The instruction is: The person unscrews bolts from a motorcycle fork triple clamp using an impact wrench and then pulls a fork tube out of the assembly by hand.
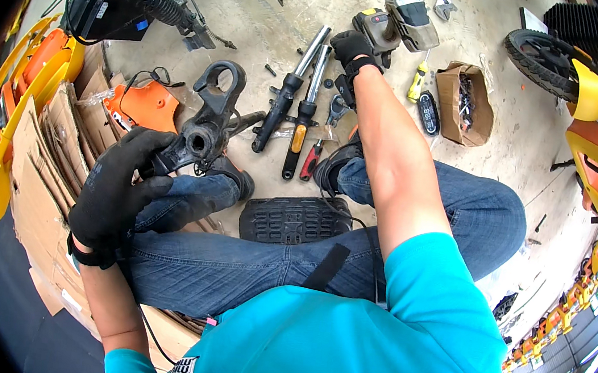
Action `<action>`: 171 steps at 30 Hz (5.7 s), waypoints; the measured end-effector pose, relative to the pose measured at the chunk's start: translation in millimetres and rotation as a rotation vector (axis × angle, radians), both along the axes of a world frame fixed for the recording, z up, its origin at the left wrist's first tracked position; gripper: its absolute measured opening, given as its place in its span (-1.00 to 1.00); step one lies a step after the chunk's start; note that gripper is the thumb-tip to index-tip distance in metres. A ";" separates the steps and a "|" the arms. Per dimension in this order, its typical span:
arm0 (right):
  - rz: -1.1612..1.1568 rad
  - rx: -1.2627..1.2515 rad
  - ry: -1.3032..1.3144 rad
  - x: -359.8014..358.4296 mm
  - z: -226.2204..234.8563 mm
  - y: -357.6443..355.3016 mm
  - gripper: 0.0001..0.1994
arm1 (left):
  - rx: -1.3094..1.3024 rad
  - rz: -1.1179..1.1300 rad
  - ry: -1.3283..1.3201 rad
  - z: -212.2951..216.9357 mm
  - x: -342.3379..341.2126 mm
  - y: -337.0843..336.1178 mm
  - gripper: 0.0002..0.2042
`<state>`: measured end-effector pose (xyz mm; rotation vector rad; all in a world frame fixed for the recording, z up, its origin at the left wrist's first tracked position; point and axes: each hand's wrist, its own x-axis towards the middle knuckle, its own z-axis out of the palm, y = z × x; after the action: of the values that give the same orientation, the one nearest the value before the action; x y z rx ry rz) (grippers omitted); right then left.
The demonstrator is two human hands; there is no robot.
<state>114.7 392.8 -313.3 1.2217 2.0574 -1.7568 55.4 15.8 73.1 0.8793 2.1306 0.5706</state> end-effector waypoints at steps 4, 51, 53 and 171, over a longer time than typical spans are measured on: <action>0.124 0.234 -0.037 -2.0 -13.9 -1.1 -0.79 | 0.001 0.027 0.049 -2.2 -5.1 -1.7 -0.52; 0.352 0.525 -0.211 7.0 11.6 -41.1 -0.55 | 0.066 0.749 -0.544 -210.9 -221.2 -89.9 -0.70; 0.317 0.508 -0.217 7.3 13.0 -41.1 -0.55 | 0.131 0.714 -0.541 -215.6 -226.7 -80.1 -0.69; 0.460 -0.293 0.060 181.4 363.9 -181.2 -0.70 | 0.440 0.191 -0.408 -57.7 159.8 4.5 -0.55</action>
<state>296.1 211.6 50.6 0.5642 1.8318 -1.7912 215.2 20.2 15.4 0.7109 1.7493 1.2393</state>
